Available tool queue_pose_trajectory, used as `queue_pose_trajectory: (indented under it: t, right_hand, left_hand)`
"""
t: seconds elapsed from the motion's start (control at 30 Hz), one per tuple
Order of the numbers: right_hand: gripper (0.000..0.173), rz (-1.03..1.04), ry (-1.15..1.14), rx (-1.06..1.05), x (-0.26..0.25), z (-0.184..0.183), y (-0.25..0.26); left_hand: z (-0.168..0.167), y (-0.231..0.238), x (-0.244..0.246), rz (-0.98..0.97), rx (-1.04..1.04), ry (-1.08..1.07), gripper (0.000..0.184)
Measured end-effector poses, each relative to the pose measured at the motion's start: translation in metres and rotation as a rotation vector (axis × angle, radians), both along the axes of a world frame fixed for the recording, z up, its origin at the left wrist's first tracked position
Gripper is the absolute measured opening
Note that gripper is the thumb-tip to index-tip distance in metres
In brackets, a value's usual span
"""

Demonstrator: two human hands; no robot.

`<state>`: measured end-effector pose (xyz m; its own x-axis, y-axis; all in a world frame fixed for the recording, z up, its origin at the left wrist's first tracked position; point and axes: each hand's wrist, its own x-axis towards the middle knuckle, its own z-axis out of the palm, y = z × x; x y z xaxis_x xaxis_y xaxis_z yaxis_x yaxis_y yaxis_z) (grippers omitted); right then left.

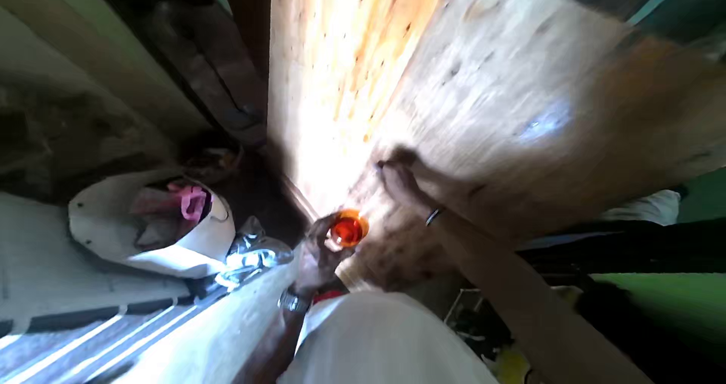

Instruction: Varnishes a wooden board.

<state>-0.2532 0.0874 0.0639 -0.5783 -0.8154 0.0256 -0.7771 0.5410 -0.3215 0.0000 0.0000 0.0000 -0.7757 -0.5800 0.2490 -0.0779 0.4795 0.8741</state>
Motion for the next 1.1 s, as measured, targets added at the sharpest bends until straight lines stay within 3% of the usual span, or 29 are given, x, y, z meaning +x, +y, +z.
queue_pose_trajectory:
  t: [0.1,0.2,0.3,0.43,0.63,1.1]
  right_hand:
    - [0.034,-0.149,-0.173,-0.071,0.050,0.112,-0.006]
    - [0.026,-0.020,-0.139,-0.528,0.031,0.125,0.001]
    - [0.014,0.121,-0.370,-0.726,0.058,0.145,0.019]
    - [0.017,0.196,-0.350,-0.633,0.091,0.117,0.005]
    - [0.017,0.168,-0.235,-0.452,0.095,0.065,-0.004]
    - [0.017,0.143,-0.244,-0.420,0.085,0.058,-0.004]
  left_hand:
    - [0.010,-0.024,-0.005,-0.039,0.024,-0.016,0.080]
    - [0.014,-0.044,-0.008,-0.070,0.025,0.073,0.083]
    - [0.022,-0.057,-0.009,-0.079,0.018,0.099,0.084]
    - [0.025,-0.063,-0.014,-0.048,-0.012,0.109,0.083]
    - [0.029,-0.057,-0.015,-0.009,-0.015,0.076,0.084]
    - [0.025,-0.054,-0.019,-0.011,-0.016,0.048,0.086]
